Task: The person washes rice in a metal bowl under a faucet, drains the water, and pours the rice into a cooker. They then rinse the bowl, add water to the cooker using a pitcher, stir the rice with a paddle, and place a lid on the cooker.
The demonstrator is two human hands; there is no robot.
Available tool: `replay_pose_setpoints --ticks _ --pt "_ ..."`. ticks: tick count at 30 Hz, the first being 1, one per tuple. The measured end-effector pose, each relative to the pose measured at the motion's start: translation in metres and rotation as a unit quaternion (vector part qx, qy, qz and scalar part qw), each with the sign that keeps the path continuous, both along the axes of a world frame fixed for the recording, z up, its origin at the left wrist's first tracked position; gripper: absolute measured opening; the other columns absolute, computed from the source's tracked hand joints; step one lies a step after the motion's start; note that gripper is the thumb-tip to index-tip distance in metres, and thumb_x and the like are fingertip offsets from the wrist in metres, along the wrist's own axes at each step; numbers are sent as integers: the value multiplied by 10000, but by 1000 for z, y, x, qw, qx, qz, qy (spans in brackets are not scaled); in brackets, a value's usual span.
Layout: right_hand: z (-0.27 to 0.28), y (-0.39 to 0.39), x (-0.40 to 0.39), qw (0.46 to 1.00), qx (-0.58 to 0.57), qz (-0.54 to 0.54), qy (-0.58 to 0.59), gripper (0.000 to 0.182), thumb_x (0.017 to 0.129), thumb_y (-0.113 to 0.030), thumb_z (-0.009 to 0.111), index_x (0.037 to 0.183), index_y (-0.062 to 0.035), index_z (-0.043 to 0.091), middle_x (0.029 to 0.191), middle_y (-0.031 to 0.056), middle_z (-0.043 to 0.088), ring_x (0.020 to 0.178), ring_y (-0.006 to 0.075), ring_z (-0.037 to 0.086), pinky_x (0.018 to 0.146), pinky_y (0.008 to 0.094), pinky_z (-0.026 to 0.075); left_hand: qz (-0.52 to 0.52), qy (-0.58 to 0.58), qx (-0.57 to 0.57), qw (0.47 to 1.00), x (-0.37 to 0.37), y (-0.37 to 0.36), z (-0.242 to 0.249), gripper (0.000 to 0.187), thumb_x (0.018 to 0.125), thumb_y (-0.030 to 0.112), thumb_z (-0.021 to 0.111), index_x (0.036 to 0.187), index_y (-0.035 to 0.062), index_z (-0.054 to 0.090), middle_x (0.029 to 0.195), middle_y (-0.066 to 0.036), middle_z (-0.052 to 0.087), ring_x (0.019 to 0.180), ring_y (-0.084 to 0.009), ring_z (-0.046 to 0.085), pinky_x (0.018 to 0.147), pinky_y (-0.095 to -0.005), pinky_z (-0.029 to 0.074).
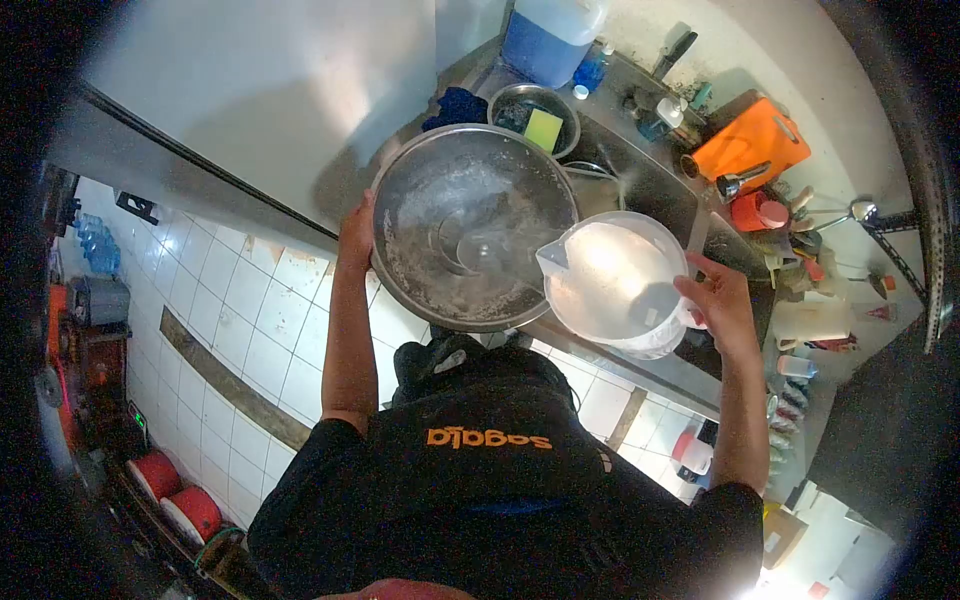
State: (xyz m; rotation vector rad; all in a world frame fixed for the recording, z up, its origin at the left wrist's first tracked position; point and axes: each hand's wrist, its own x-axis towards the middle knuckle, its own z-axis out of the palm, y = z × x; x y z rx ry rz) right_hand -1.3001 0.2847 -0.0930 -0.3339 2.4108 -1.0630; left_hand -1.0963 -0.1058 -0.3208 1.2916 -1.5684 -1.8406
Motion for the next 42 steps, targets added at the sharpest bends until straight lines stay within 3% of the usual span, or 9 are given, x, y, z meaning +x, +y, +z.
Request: replay_pose_setpoints --ticks 7,10,12,15,22,24,34,37,42 --pt "7 -11 -9 991 27 122 -53 522 774 -139 684 1226 50 503 531 -50 482 437 24 383 403 197 299 -19 -90 -37 995 -7 -18 10 706 881 574 418 1063 -87 585 980 -197 621 887 -252 597 792 -363 451" --pt "7 -20 -13 989 53 121 -73 578 773 -150 697 1261 50 460 533 -45 484 421 21 394 381 192 291 -49 -42 1 998 -10 -38 -23 731 872 599 405 1067 -82 586 998 -201 616 925 -266 593 804 -373 450" --pt "12 -27 -14 980 88 169 -53 579 772 -258 710 1243 8 505 502 -48 470 433 24 387 404 210 306 -76 -45 -5 996 -10 -37 -8 764 860 629 389 1095 -74 575 1034 -196 609 962 -282 583 830 -383 439" --pt "20 -40 -12 975 125 177 -55 566 777 -277 703 1243 -17 516 485 -39 460 425 30 394 401 216 309 -39 -62 19 997 -15 -44 -23 783 854 640 386 1116 -77 559 1048 -190 604 977 -282 577 844 -376 431" --pt "34 -70 -10 948 199 246 -26 511 796 -256 674 1250 -76 522 474 -8 462 434 51 431 451 244 376 -55 -41 -4 998 -15 -56 -50 776 857 635 393 1051 -90 588 996 -192 612 941 -275 583 811 -362 442" --pt "34 -74 -12 940 223 258 -14 482 804 -240 660 1243 -90 531 480 17 484 434 68 455 478 257 402 -68 4 57 996 -14 -52 -37 761 869 620 387 1075 -85 583 1011 -191 612 926 -269 585 807 -361 447" --pt "36 -100 -24 905 247 342 49 456 800 -243 657 1197 -41 556 482 71 524 441 105 516 499 287 423 -70 10 81 994 -14 -44 -11 702 908 565 353 1139 -66 556 1061 -179 603 968 -244 583 836 -343 451" --pt "34 -107 -26 907 250 338 22 477 792 -139 673 1231 -24 526 540 -5 483 435 56 413 434 236 351 -60 43 86 994 -13 -42 -12 692 916 558 336 1134 -58 564 1073 -176 603 973 -240 584 846 -344 447" --pt "36 -124 -24 877 303 365 72 483 797 -213 665 1223 -29 527 470 46 469 430 89 462 470 273 388 -79 -17 3 997 -12 -41 -8 700 924 548 302 1117 -70 568 1054 -182 614 983 -255 584 864 -347 434"
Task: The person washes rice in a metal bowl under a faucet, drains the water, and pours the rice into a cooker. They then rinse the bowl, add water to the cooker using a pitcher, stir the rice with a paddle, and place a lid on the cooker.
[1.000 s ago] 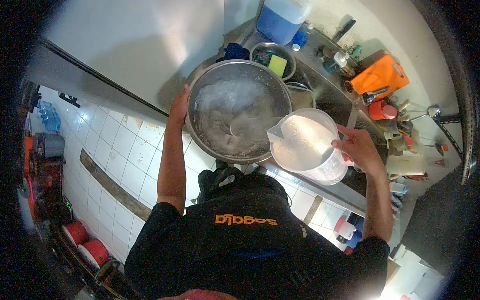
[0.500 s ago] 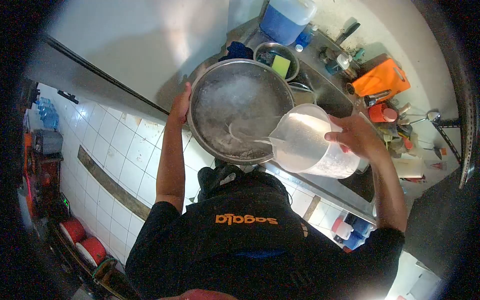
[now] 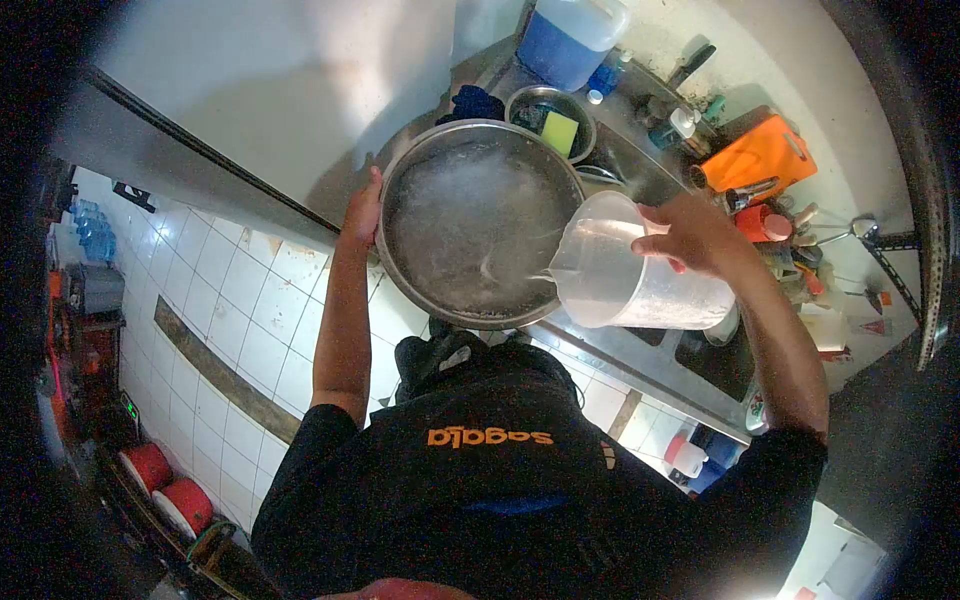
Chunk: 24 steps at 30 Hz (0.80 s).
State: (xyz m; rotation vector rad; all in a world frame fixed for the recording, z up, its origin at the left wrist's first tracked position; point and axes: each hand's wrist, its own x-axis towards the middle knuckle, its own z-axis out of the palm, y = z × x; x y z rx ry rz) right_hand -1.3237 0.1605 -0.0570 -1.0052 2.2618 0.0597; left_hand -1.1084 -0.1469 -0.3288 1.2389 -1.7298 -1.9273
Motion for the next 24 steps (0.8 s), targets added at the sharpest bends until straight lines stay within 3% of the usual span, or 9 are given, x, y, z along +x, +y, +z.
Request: replay_pose_setpoints --ticks 7,10,12,16,19,21,24 --pt "-5 -21 1 995 43 81 46 511 778 -299 661 1202 -40 543 433 91 488 467 178 558 576 328 437 -3 -35 -47 998 -2 -3 -11 694 917 556 307 1128 -49 573 1072 -193 610 999 -271 581 878 -355 418" --pt "-11 -31 2 993 17 95 62 482 771 -331 657 1137 -25 588 445 94 497 488 214 580 593 357 447 8 -8 -57 998 -2 3 2 699 913 563 306 1120 -46 579 1076 -205 607 1002 -286 579 888 -363 409" --pt "-11 -43 4 982 43 164 82 450 765 -355 658 1031 6 623 468 108 523 547 250 609 631 380 458 -4 -11 -50 999 -2 1 -1 701 912 565 304 1118 -45 581 1083 -211 603 1007 -293 577 893 -362 406" --pt "-15 -60 12 979 50 167 104 393 760 -352 661 912 9 634 487 103 549 610 267 627 665 385 467 7 -50 -39 998 -5 -9 -25 709 912 568 303 1114 -53 580 1077 -207 607 1007 -289 578 889 -361 408" --pt "-25 -73 15 975 12 174 139 362 742 -356 679 836 -7 653 511 89 578 656 270 638 688 383 475 11 -11 -14 1000 -2 1 1 704 921 555 295 1104 -61 582 1050 -199 617 992 -272 583 883 -357 413" --pt "-25 -92 24 966 106 188 145 309 716 -326 707 773 -24 669 551 85 606 673 274 641 668 385 482 -18 -12 -15 1000 0 6 17 690 934 532 281 1107 -67 578 1029 -185 625 981 -261 583 878 -363 416" --pt "-21 -111 41 960 126 213 134 235 698 -255 712 732 -25 677 585 88 626 703 263 650 619 392 494 -24 34 20 999 -1 5 12 661 942 509 288 1122 -59 572 1035 -164 626 977 -246 582 884 -355 415"
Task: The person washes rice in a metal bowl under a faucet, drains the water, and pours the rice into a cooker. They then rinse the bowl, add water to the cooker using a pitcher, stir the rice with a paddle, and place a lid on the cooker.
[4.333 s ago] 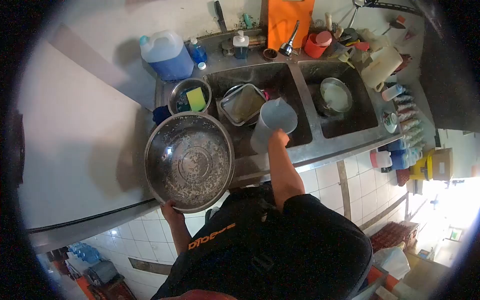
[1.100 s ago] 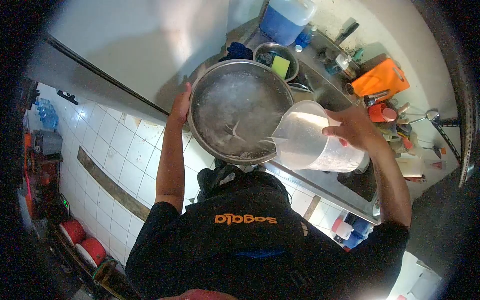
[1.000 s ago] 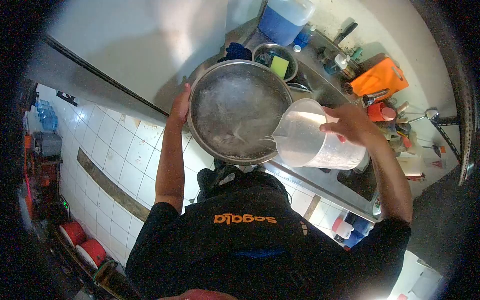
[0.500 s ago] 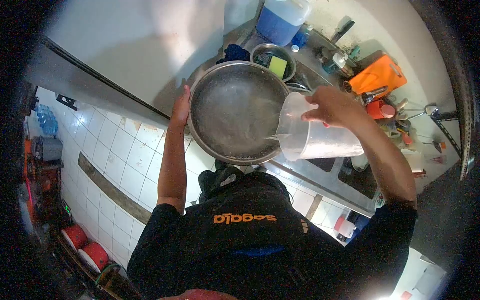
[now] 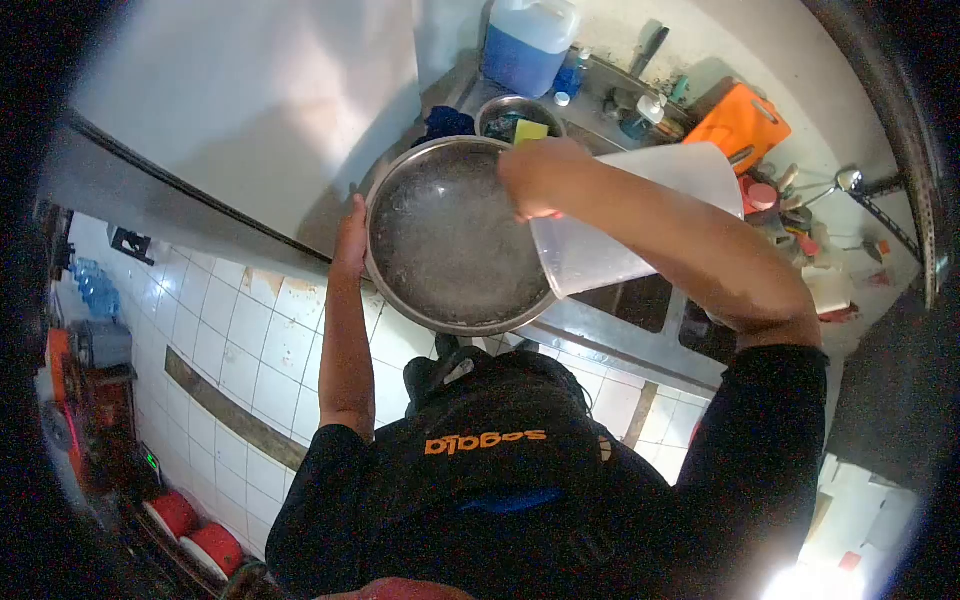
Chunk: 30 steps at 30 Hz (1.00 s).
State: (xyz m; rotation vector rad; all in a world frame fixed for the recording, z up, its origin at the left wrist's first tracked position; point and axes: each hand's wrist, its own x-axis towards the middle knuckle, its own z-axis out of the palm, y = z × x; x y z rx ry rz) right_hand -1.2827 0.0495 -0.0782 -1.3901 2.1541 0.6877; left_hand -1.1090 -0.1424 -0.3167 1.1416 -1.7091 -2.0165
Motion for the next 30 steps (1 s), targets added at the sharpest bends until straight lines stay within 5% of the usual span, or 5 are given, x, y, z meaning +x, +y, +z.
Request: replay_pose_setpoints --ticks 10,15,20,25,30 --pt "-38 -10 -3 987 -148 55 25 195 590 -110 700 783 -82 694 821 128 670 779 307 654 527 430 513 20 -27 -39 999 3 -9 -27 675 924 549 302 1359 35 357 1364 -165 395 1248 -279 372 1037 -391 278" --pt "1 76 -39 934 -312 -174 -12 260 650 -241 701 824 -48 680 828 164 657 802 340 637 667 432 513 20 -21 96 995 -6 3 -3 601 962 479 275 1250 -12 467 1191 -134 533 1039 -244 524 918 -356 415" --pt "-3 249 -63 734 -551 -392 -60 419 698 -260 638 1037 -14 651 640 89 597 556 177 576 529 299 477 -48 44 37 997 5 -32 -48 581 972 459 277 1236 -14 486 1152 -127 551 1012 -227 516 895 -333 394" --pt "-37 416 -42 355 -720 -592 -81 346 766 -193 617 1026 35 634 728 38 599 581 97 533 474 234 434 -144 -59 -219 963 4 -20 -18 578 975 448 278 1220 -33 485 1167 -134 537 1021 -225 501 890 -329 385" --pt "-51 544 -17 151 -742 -639 135 286 773 -187 597 941 39 640 735 49 595 548 122 533 476 252 446 -53 -39 13 998 2 -15 -3 680 938 555 258 1202 -20 505 1188 -155 528 1019 -251 504 896 -325 391"
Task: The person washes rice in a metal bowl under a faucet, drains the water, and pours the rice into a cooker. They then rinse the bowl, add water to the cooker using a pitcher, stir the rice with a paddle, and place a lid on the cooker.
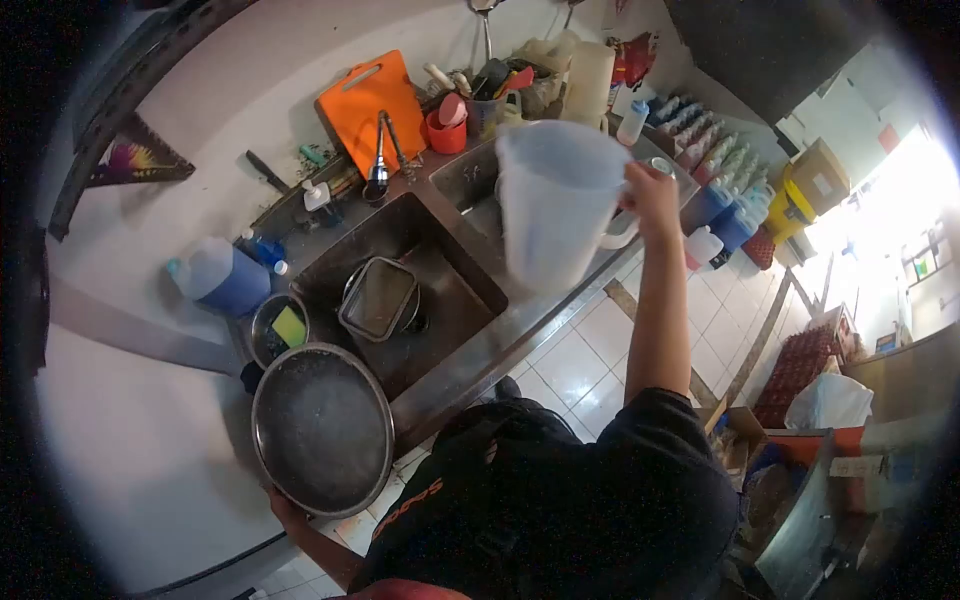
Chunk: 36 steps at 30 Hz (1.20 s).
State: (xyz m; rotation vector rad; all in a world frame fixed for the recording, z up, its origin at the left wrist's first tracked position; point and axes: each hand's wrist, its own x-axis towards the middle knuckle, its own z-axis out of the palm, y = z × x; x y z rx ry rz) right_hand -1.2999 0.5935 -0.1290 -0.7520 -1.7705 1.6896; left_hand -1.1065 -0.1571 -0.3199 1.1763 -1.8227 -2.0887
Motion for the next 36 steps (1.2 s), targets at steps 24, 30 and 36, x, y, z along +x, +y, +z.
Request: replay_pose_setpoints --ticks 24,30,36 --pt "-121 221 -242 960 -177 -209 54 404 788 -144 603 1120 10 432 980 164 565 626 267 632 420 348 477 8 -34 91 995 17 -49 -22 743 915 585 275 1130 -91 496 1099 -191 577 1025 -301 541 933 -402 400" --pt "-150 266 -257 976 -200 -65 -53 310 824 -261 591 1030 -41 521 747 96 577 585 208 554 461 316 388 2 -19 113 993 21 -63 -32 712 934 546 263 1167 -91 481 1127 -190 568 1058 -298 528 954 -382 389" --pt "-161 182 -192 974 10 -224 -23 224 799 -199 595 806 21 635 818 172 643 735 247 614 649 371 497 -1 67 -1 998 10 -43 -46 579 963 432 302 1237 -57 446 1205 -182 523 1098 -276 504 958 -378 379"
